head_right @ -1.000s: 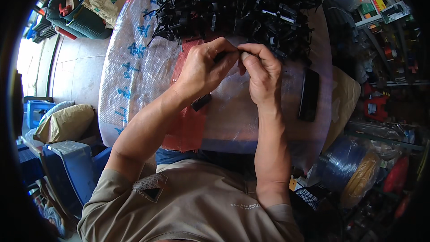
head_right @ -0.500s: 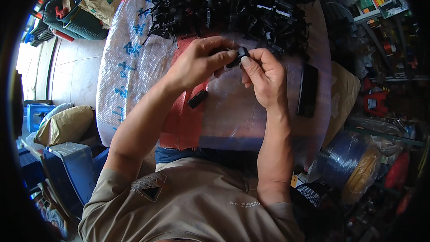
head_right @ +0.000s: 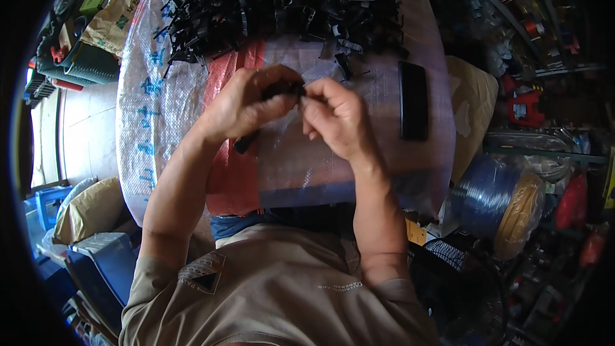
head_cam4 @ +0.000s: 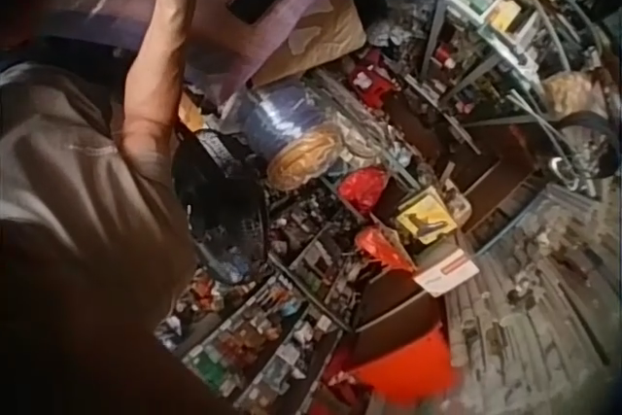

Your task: Assembling small black plastic components by hand.

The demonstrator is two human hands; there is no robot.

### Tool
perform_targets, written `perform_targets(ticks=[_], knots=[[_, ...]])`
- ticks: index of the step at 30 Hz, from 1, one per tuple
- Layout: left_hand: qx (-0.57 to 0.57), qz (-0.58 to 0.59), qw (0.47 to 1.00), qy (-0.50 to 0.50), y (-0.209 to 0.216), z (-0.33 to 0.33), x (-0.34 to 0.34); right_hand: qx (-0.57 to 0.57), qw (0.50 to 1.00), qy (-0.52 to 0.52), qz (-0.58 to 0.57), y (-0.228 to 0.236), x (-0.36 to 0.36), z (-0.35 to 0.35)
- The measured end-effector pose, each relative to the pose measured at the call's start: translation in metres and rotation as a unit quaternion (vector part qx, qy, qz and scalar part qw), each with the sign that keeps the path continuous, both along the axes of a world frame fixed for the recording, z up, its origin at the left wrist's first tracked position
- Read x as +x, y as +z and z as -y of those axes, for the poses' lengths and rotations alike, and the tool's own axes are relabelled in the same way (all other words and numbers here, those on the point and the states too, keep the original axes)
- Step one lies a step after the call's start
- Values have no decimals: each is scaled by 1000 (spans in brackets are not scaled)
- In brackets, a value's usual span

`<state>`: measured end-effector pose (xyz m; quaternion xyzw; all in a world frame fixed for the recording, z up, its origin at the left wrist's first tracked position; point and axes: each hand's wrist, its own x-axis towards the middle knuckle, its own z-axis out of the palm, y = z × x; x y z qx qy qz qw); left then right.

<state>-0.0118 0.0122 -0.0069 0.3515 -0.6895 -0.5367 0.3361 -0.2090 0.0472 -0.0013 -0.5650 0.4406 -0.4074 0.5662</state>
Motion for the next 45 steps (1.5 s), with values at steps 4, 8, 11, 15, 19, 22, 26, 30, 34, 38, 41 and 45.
perform_targets(ticks=[4, 8, 11, 15, 19, 22, 26, 30, 34, 38, 41, 45], knots=[[283, -338, 898, 10, -1, 13, 8, -164, 911, -172, -336, 15, -17, 34], [335, -426, 838, 68, -6, 22, 18, -265, 811, -132, -504, -5, -23, 57], [364, -435, 813, 129, -6, 26, 24, -223, 854, -80, -464, 0, -9, 47], [355, -485, 791, 119, -8, 30, 35, -231, 869, -26, -436, 2, -5, 46], [350, -503, 780, 125, -9, 31, 34, -69, 968, -30, -239, 18, -9, 52], [310, -452, 818, 177, -8, 28, 30, -33, 996, -67, -56, 21, 5, 51], [138, -244, 944, 172, -1, 23, 23, -30, 994, -75, 74, 17, 14, 54], [-52, -89, 984, 149, 3, 10, 14, -14, 992, -70, 100, 13, 21, 51], [-176, -6, 970, 167, 7, 7, 9, -9, 992, -76, 97, 14, 26, 43], [-223, 7, 955, 193, 8, 2, 2, 45, 987, -35, 153, 18, 27, 38], [-197, -14, 958, 207, 7, 2, 4, -107, 993, -45, -15, 8, 33, 36], [-160, -38, 973, 161, 5, 5, 5, -178, 979, -94, 0, -2, 37, 32]])
